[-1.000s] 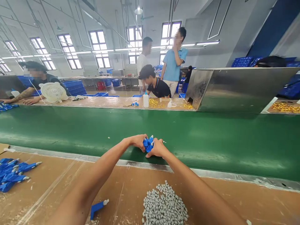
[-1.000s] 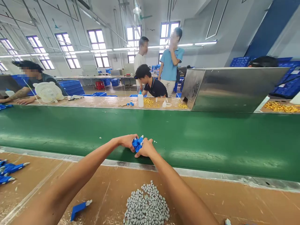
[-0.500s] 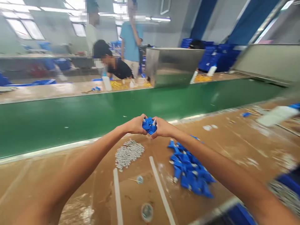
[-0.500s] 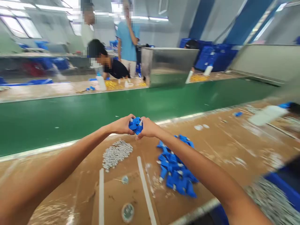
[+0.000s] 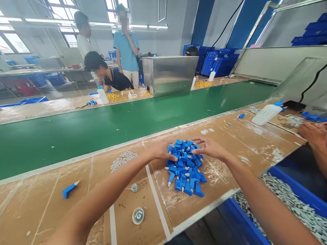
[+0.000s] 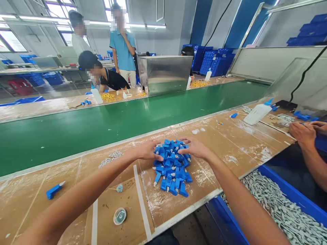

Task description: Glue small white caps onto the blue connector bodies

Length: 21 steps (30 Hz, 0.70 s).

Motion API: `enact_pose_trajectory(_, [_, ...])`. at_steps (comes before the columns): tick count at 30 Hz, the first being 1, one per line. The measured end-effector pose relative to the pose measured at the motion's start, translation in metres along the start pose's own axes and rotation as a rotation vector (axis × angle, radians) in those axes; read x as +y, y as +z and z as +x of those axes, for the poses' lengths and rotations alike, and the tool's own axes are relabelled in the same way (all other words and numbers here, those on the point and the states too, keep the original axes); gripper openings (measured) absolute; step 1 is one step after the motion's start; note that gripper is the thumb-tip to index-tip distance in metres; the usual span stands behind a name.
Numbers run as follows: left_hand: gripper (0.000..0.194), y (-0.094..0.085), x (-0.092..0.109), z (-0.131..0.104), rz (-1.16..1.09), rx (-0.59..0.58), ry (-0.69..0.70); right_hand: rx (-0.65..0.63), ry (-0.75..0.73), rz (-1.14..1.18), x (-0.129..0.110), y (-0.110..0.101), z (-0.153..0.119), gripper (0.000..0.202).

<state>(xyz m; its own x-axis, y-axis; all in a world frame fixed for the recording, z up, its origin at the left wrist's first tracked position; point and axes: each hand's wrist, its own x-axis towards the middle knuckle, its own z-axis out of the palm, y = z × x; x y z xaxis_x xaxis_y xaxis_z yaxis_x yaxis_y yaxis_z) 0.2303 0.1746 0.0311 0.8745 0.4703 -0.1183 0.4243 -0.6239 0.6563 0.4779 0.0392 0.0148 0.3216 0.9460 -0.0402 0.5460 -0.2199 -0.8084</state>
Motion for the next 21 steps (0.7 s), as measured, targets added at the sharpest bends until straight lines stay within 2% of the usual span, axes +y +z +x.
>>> enact_pose_trajectory(3, [0.075, -0.001, -0.008, 0.002, -0.030, 0.048, -0.056, 0.097, 0.008, 0.062, 0.026, -0.012, 0.012, 0.057])
enact_pose_trajectory(5, [0.076, 0.004, -0.010, 0.009, -0.032, 0.117, -0.073, 0.167, -0.009, 0.094, 0.039, -0.004, 0.023, 0.055])
enact_pose_trajectory(7, [0.076, 0.011, -0.010, 0.022, -0.028, 0.156, -0.065, 0.186, -0.050, 0.128, 0.045, 0.013, 0.035, 0.053])
enact_pose_trajectory(11, [0.079, 0.020, -0.011, 0.059, -0.026, 0.186, -0.021, 0.120, -0.181, 0.172, 0.039, 0.044, 0.054, 0.047])
enact_pose_trajectory(14, [0.068, 0.022, -0.011, 0.077, -0.043, 0.160, 0.048, 0.060, -0.238, 0.175, 0.029, 0.046, 0.060, 0.039])
enact_pose_trajectory(16, [0.067, 0.020, -0.011, 0.077, -0.065, 0.106, 0.106, 0.092, -0.213, 0.170, 0.027, 0.034, 0.055, 0.040])
enact_pose_trajectory(18, [0.066, 0.017, -0.012, 0.069, -0.087, 0.074, 0.143, 0.194, -0.145, 0.157, 0.031, 0.017, 0.036, 0.045])
enact_pose_trajectory(21, [0.064, 0.014, -0.016, 0.050, -0.096, 0.093, 0.139, 0.306, -0.022, 0.120, 0.043, 0.004, -0.025, 0.049])
